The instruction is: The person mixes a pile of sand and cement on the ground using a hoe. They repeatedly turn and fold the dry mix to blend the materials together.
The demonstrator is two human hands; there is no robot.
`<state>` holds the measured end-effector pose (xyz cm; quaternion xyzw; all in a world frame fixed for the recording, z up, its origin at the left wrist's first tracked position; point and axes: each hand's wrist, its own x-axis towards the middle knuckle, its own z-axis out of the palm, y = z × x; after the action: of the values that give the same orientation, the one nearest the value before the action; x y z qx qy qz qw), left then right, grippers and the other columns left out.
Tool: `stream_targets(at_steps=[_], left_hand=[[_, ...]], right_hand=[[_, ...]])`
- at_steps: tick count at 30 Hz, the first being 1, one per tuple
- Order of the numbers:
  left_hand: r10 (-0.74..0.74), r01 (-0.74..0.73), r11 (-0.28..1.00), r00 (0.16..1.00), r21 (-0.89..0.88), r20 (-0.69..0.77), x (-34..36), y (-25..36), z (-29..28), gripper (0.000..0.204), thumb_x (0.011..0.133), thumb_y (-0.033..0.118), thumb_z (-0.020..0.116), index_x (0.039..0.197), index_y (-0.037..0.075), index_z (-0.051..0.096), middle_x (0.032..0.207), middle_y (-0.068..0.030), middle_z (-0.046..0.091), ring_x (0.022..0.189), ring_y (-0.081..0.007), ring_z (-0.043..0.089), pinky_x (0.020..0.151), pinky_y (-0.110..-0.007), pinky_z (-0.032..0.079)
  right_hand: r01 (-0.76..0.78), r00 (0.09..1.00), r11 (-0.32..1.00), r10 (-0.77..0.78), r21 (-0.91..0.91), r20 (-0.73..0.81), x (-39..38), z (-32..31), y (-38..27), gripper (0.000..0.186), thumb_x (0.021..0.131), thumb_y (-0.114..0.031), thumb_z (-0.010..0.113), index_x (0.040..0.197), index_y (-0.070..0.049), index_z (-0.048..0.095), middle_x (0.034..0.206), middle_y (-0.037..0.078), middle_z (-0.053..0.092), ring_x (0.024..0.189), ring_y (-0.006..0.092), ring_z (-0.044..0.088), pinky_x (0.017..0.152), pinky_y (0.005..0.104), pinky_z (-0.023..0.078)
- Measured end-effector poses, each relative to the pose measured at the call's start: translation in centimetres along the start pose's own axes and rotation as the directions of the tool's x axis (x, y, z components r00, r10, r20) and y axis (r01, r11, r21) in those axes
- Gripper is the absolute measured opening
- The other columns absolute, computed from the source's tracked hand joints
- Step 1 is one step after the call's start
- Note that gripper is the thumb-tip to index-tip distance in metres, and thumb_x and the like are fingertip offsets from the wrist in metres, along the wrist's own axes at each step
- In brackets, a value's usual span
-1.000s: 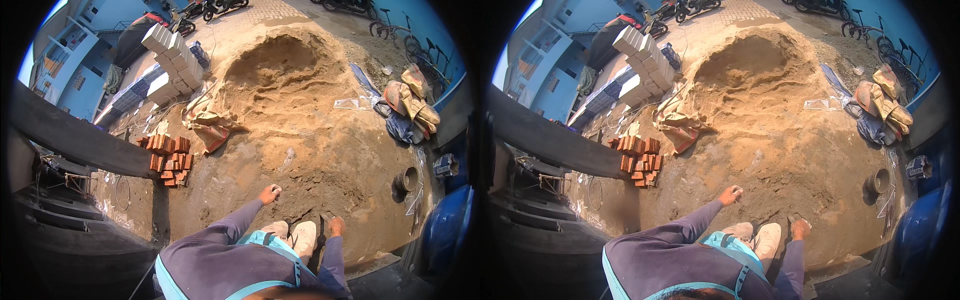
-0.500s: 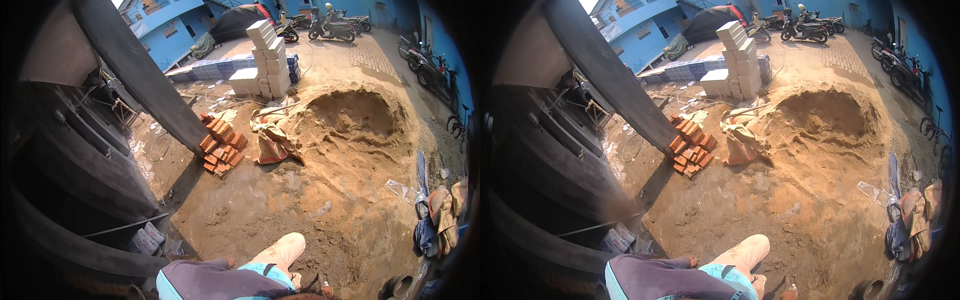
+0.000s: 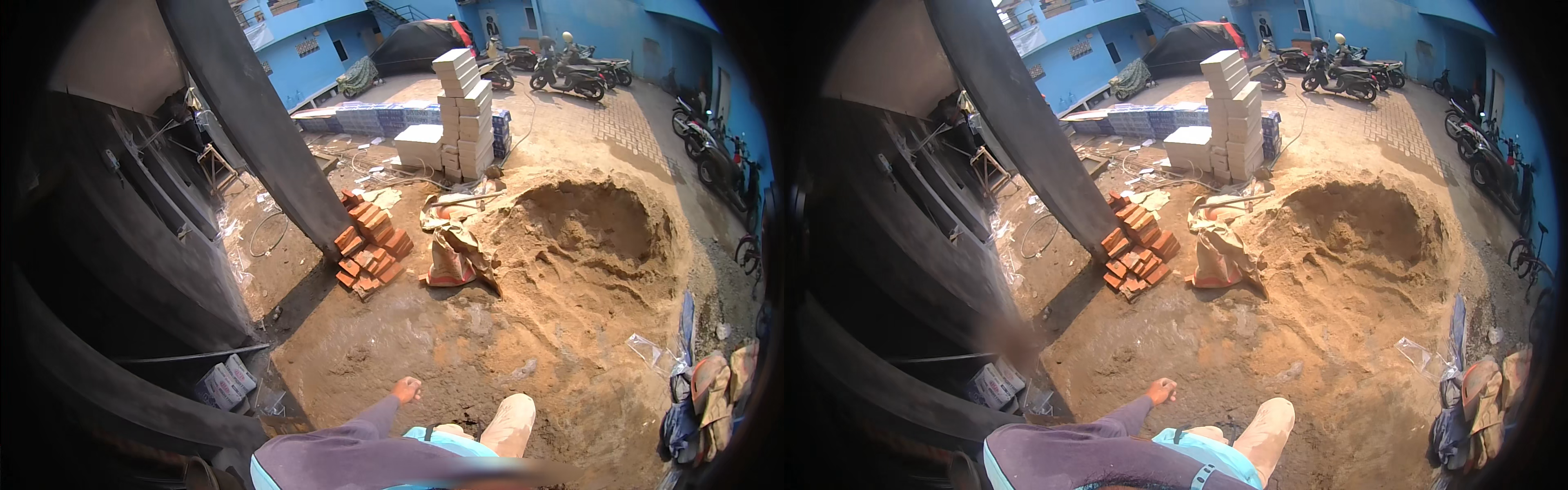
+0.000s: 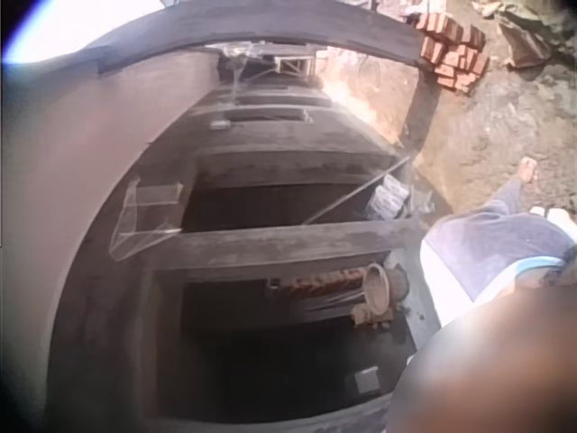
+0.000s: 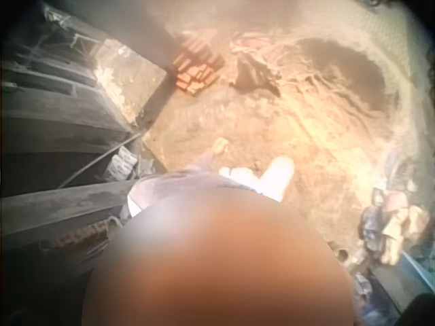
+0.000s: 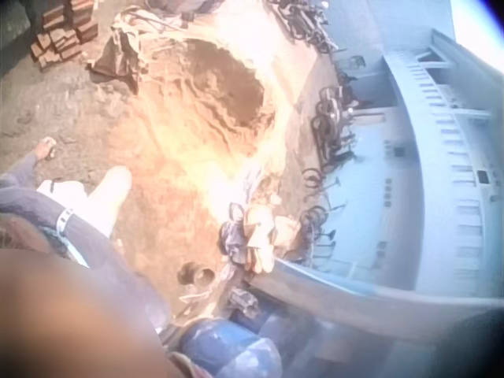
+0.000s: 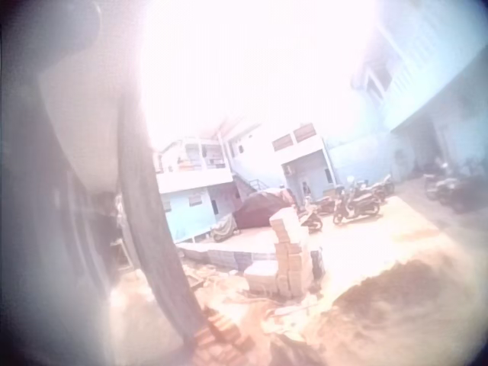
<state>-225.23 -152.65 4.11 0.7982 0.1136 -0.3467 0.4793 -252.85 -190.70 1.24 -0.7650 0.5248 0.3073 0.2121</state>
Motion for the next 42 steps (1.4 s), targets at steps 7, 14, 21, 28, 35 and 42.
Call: stream_targets(at_steps=[7, 14, 21, 28, 35, 42], left_hand=[[-0.164, 0.161, 0.974, 0.986, 0.160, 0.005, -2.6, -3.9, 1.8, 0.032, 0.103, 0.031, 0.060, 0.117, 0.003, 0.066, 0.095, -0.0080, 0.073, 0.073, -0.0160, 0.071, 0.067, -0.034, 0.057], [-0.058, 0.018, 0.899, 0.995, 0.437, 0.078, -5.4, -11.1, 5.3, 0.036, 0.099, 0.034, 0.064, 0.121, 0.006, 0.072, 0.097, -0.0104, 0.075, 0.083, -0.0230, 0.072, 0.068, -0.041, 0.058], [-0.125, 0.113, 0.954, 0.992, 0.279, 0.024, -5.9, -10.7, 0.1, 0.033, 0.099, 0.034, 0.065, 0.113, 0.005, 0.070, 0.091, -0.0080, 0.074, 0.077, -0.0211, 0.070, 0.067, -0.036, 0.055], [-0.007, 0.010, 0.996, 1.000, 0.094, -0.025, -5.7, -11.0, -7.7, 0.031, 0.101, 0.032, 0.060, 0.109, 0.003, 0.065, 0.080, -0.0045, 0.069, 0.068, -0.0150, 0.068, 0.062, -0.033, 0.052], [-0.178, 0.180, 0.983, 0.982, 0.031, -0.060, -9.2, -17.4, -17.3, 0.028, 0.104, 0.028, 0.059, 0.120, 0.006, 0.064, 0.090, -0.0047, 0.071, 0.072, -0.0152, 0.070, 0.060, -0.033, 0.055], [-0.051, -0.137, 0.671, 0.972, 0.729, 0.229, -14.1, -28.3, -22.2, 0.019, 0.098, 0.028, 0.066, 0.109, 0.014, 0.073, 0.098, -0.0024, 0.074, 0.083, -0.0178, 0.072, 0.063, -0.039, 0.057]], right_hand=[[0.065, 0.998, 0.998, -0.065, -0.004, 0.016, 2.0, -0.7, 0.0, 0.037, 0.091, -0.034, 0.070, 0.090, 0.002, 0.077, 0.092, 0.021, 0.077, 0.088, 0.0314, 0.077, 0.075, 0.0427, 0.060], [0.109, 0.994, 0.994, -0.108, -0.016, 0.030, 2.8, -0.5, 0.6, 0.038, 0.092, -0.035, 0.070, 0.091, 0.003, 0.077, 0.092, 0.022, 0.076, 0.087, 0.0319, 0.076, 0.075, 0.0433, 0.060], [0.113, 0.994, 0.991, -0.113, -0.067, 0.013, 2.1, -0.4, 0.2, 0.039, 0.092, -0.035, 0.069, 0.091, 0.003, 0.077, 0.092, 0.023, 0.076, 0.087, 0.0325, 0.076, 0.075, 0.0440, 0.059], [0.151, 0.988, 0.984, -0.152, -0.099, -0.001, -1.4, 2.3, -2.9, 0.040, 0.093, -0.035, 0.068, 0.092, 0.004, 0.077, 0.092, 0.023, 0.076, 0.086, 0.0331, 0.076, 0.075, 0.0446, 0.059], [0.191, 0.981, 0.977, -0.193, -0.094, -0.017, -5.8, 5.0, -6.5, 0.041, 0.094, -0.036, 0.068, 0.092, 0.004, 0.077, 0.092, 0.024, 0.076, 0.086, 0.0337, 0.076, 0.075, 0.0453, 0.059], [0.254, 0.967, 0.965, -0.253, -0.067, 0.024, -8.5, 7.8, -7.5, 0.043, 0.094, -0.036, 0.067, 0.093, 0.005, 0.077, 0.092, 0.025, 0.075, 0.086, 0.0343, 0.076, 0.075, 0.0459, 0.058]])
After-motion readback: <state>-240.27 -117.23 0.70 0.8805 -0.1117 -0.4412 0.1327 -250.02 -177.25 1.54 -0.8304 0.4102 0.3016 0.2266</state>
